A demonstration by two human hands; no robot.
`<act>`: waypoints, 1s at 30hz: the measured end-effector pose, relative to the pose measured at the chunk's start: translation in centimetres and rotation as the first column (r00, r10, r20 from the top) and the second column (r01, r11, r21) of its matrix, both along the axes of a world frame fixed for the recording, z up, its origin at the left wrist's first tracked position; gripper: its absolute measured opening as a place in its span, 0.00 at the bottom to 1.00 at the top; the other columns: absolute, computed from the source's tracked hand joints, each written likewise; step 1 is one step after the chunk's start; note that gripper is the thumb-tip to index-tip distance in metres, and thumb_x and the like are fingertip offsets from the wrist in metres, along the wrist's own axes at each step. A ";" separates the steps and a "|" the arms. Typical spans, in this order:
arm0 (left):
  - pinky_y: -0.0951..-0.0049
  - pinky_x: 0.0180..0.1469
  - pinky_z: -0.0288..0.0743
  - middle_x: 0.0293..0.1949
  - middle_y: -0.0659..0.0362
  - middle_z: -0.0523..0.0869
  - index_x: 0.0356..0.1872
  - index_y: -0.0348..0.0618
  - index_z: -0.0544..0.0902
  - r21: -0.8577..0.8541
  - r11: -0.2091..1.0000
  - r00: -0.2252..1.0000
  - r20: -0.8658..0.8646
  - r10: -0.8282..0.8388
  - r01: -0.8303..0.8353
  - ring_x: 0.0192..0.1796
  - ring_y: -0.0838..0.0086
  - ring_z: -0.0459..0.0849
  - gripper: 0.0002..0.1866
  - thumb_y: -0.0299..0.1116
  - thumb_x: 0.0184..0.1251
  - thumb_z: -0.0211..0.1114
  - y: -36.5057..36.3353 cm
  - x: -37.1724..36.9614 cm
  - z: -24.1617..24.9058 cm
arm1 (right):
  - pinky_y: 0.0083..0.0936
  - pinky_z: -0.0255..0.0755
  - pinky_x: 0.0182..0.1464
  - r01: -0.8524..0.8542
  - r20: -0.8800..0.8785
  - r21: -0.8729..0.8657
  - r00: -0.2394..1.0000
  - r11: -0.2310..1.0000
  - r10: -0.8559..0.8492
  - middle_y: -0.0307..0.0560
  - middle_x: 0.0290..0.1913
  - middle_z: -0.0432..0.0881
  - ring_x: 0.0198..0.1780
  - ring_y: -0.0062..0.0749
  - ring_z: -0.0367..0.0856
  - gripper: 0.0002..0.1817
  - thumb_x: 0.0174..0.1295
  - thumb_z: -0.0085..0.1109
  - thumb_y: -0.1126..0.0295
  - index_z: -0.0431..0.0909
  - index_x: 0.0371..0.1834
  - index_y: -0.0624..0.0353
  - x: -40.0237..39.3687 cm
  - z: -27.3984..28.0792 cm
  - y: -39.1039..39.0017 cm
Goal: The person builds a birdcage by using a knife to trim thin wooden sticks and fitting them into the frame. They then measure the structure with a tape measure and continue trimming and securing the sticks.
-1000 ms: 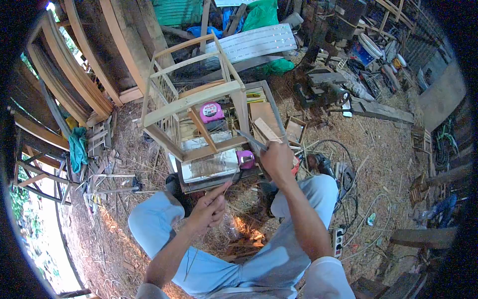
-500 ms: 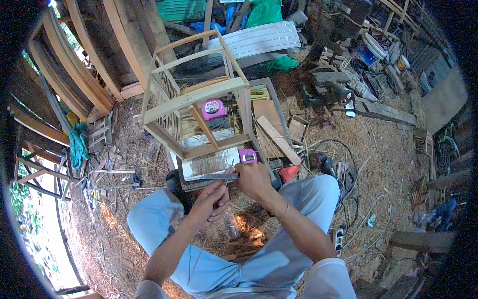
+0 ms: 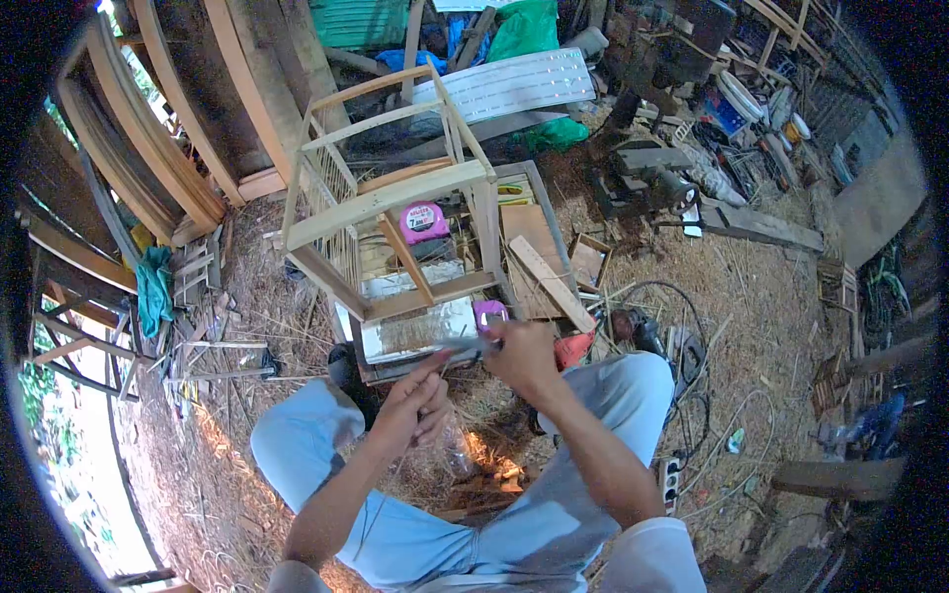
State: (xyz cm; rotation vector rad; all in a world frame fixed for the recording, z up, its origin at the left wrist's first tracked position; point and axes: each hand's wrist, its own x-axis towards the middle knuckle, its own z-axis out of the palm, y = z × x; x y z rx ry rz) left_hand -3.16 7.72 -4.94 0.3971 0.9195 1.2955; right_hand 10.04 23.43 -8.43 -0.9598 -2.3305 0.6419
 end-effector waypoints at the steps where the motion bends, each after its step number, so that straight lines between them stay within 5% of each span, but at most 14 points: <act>1: 0.85 0.14 0.60 0.21 0.67 0.59 0.70 0.52 0.59 -0.026 1.000 0.999 -0.042 -0.018 0.017 0.14 0.86 0.57 0.24 0.38 0.75 0.47 0.2 0.3 -0.3 | 0.39 0.75 0.32 0.004 0.002 -0.007 1.000 1.000 -0.004 0.53 0.23 0.81 0.26 0.47 0.82 0.05 0.40 0.66 0.72 0.81 0.22 0.58 -0.5 -0.3 -0.7; 7: 0.84 0.14 0.59 0.21 0.68 0.59 0.69 0.51 0.61 -0.007 0.999 0.994 -0.091 -0.054 0.054 0.14 0.86 0.56 0.24 0.41 0.75 0.48 0.0 0.7 -0.7 | 0.41 0.76 0.33 -0.131 0.154 -0.104 0.977 0.986 0.146 0.57 0.23 0.81 0.27 0.51 0.82 0.05 0.45 0.61 0.69 0.84 0.25 0.53 -1.6 0.6 -0.9; 10: 0.84 0.15 0.60 0.21 0.69 0.59 0.70 0.52 0.61 0.029 0.991 0.973 -0.192 -0.126 0.134 0.16 0.86 0.56 0.24 0.41 0.75 0.47 -0.8 0.8 0.2 | 0.41 0.76 0.33 -0.009 0.195 -0.066 0.981 0.998 0.021 0.58 0.23 0.81 0.27 0.51 0.82 0.05 0.46 0.60 0.69 0.84 0.25 0.55 -1.0 -0.4 2.0; 12: 0.85 0.15 0.61 0.21 0.69 0.59 0.70 0.53 0.61 0.042 0.975 0.940 -0.280 -0.196 0.216 0.17 0.87 0.56 0.24 0.40 0.76 0.46 -1.0 1.1 0.7 | 0.41 0.76 0.33 0.320 0.267 -0.124 0.922 0.939 -0.279 0.59 0.22 0.80 0.27 0.52 0.82 0.06 0.46 0.60 0.68 0.83 0.24 0.57 -0.5 -0.9 4.9; 13: 0.85 0.16 0.62 0.21 0.70 0.60 0.70 0.54 0.61 -0.007 0.987 0.955 -0.252 -0.159 0.162 0.18 0.87 0.57 0.23 0.40 0.76 0.46 -0.9 1.2 0.8 | 0.41 0.76 0.33 0.332 0.263 -0.127 0.920 0.935 -0.291 0.59 0.22 0.80 0.27 0.52 0.82 0.06 0.46 0.60 0.68 0.83 0.24 0.57 -0.1 -1.1 4.7; 15: 0.85 0.17 0.63 0.22 0.70 0.61 0.69 0.54 0.62 -0.041 0.995 0.972 -0.217 -0.092 0.085 0.18 0.88 0.58 0.23 0.40 0.76 0.46 -0.5 1.2 0.7 | 0.42 0.76 0.34 0.168 0.076 -0.053 0.984 0.984 -0.164 0.57 0.21 0.80 0.27 0.52 0.82 0.06 0.47 0.60 0.67 0.83 0.24 0.56 0.6 -0.8 4.1; 21: 0.83 0.17 0.62 0.22 0.68 0.61 0.70 0.49 0.61 -0.072 0.997 0.968 -0.252 0.002 -0.020 0.16 0.87 0.59 0.25 0.40 0.74 0.50 0.5 0.6 -1.1 | 0.43 0.75 0.33 -0.127 0.076 -0.020 0.989 0.992 0.128 0.54 0.21 0.80 0.26 0.49 0.82 0.05 0.45 0.63 0.66 0.83 0.24 0.54 -1.2 -1.1 -1.3; 24: 0.82 0.17 0.62 0.22 0.68 0.60 0.68 0.47 0.63 -0.006 1.000 0.945 -0.327 0.013 -0.016 0.17 0.87 0.58 0.23 0.39 0.74 0.50 0.3 0.9 -1.0 | 0.41 0.75 0.32 -0.150 0.278 -0.034 0.948 0.988 0.154 0.52 0.22 0.82 0.26 0.47 0.82 0.05 0.44 0.63 0.66 0.83 0.24 0.52 -1.4 -0.8 -0.8; 28: 0.82 0.16 0.61 0.22 0.67 0.60 0.62 0.45 0.69 -0.052 0.997 0.983 -0.174 0.054 -0.064 0.17 0.85 0.57 0.19 0.39 0.74 0.51 0.1 0.7 -0.9 | 0.41 0.76 0.32 -0.183 0.230 -0.052 0.954 0.982 0.190 0.52 0.23 0.82 0.27 0.46 0.83 0.05 0.45 0.61 0.67 0.84 0.25 0.51 -1.3 -0.3 -0.1; 30: 0.82 0.16 0.60 0.22 0.67 0.60 0.60 0.44 0.70 -0.058 0.995 0.988 -0.141 0.070 -0.079 0.17 0.84 0.57 0.18 0.39 0.74 0.51 0.3 0.8 -0.9 | 0.38 0.74 0.32 -0.098 0.309 -0.064 0.944 0.993 0.113 0.46 0.25 0.84 0.28 0.42 0.83 0.14 0.33 0.72 0.66 0.83 0.28 0.52 -1.5 -0.9 0.1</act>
